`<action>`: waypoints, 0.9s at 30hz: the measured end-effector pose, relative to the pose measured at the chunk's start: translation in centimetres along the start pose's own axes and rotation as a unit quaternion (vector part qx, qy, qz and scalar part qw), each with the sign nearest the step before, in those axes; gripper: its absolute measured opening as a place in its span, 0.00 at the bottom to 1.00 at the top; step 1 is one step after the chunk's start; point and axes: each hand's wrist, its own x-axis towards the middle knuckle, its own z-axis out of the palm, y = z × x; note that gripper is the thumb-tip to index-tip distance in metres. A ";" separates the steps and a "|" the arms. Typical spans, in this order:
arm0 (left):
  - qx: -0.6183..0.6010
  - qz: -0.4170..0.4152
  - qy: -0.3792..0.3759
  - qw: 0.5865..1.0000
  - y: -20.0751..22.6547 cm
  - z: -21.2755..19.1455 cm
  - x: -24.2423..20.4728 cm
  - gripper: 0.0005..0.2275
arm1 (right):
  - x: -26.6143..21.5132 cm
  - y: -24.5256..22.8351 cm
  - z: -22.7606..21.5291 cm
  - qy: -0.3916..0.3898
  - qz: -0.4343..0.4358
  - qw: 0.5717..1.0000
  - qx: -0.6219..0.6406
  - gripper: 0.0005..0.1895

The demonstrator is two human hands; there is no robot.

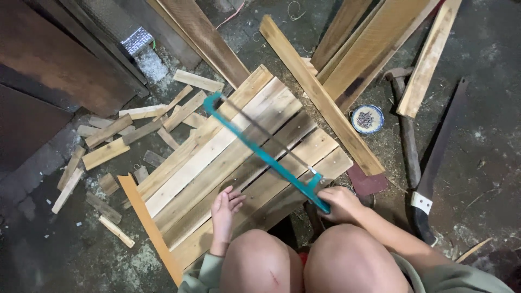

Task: Using a hand-held hacksaw to cut through wooden slats while sitting on the floor.

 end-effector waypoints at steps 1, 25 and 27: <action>0.001 0.001 -0.002 1.000 -0.4 0.0 0.0 0.19 | -0.4 -0.3 -0.6 0.002 0.001 1.000 -0.001 0.16; 0.735 0.112 -0.112 0.660 1.8 1.2 -1.3 0.45 | -4.7 0.1 -6.0 0.083 0.248 0.960 0.098 0.11; 0.716 0.154 -0.063 0.678 1.9 0.9 -0.1 0.43 | -4.3 -0.2 -6.2 0.078 0.287 0.946 0.131 0.01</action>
